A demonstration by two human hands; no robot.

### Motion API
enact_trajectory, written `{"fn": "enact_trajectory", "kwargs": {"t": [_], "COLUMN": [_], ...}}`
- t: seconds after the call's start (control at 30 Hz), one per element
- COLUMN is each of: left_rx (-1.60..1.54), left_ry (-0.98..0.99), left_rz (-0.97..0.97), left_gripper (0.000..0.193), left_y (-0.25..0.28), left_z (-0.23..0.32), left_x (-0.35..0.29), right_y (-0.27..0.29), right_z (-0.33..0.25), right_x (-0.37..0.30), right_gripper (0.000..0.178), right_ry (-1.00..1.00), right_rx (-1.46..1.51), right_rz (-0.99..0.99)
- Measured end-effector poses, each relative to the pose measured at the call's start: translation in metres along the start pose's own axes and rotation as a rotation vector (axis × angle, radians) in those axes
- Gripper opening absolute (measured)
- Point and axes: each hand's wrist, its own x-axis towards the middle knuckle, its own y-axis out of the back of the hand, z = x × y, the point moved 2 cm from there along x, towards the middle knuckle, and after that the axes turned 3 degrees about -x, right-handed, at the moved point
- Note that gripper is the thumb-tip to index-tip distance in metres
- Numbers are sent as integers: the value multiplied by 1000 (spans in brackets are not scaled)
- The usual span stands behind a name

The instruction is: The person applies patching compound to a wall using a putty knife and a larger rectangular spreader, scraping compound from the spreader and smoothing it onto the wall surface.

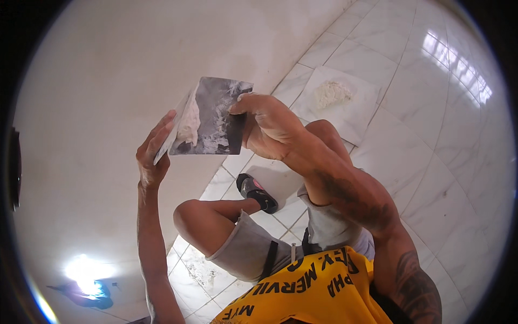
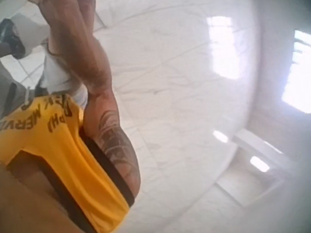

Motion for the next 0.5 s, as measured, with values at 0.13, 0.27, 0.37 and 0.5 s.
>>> {"fn": "enact_trajectory", "kwargs": {"t": [0.13,0.27,0.37,0.5], "left_rx": [138,95,-34,-242], "left_ry": [143,375,894,908], "left_rz": [-62,45,46,247], "left_gripper": [63,48,33,37], "left_y": [-3,-9,-32,-70], "left_z": [-12,-35,-62,-109], "left_x": [-20,-61,-93,-157], "right_y": [0,22,37,114], "right_z": [-11,-25,-61,-62], "right_x": [2,25,45,103], "right_gripper": [15,17,16,14], "right_ry": [-7,-6,-22,-107], "right_rx": [7,-40,-327,-510], "right_rz": [-30,-23,155,420]}}
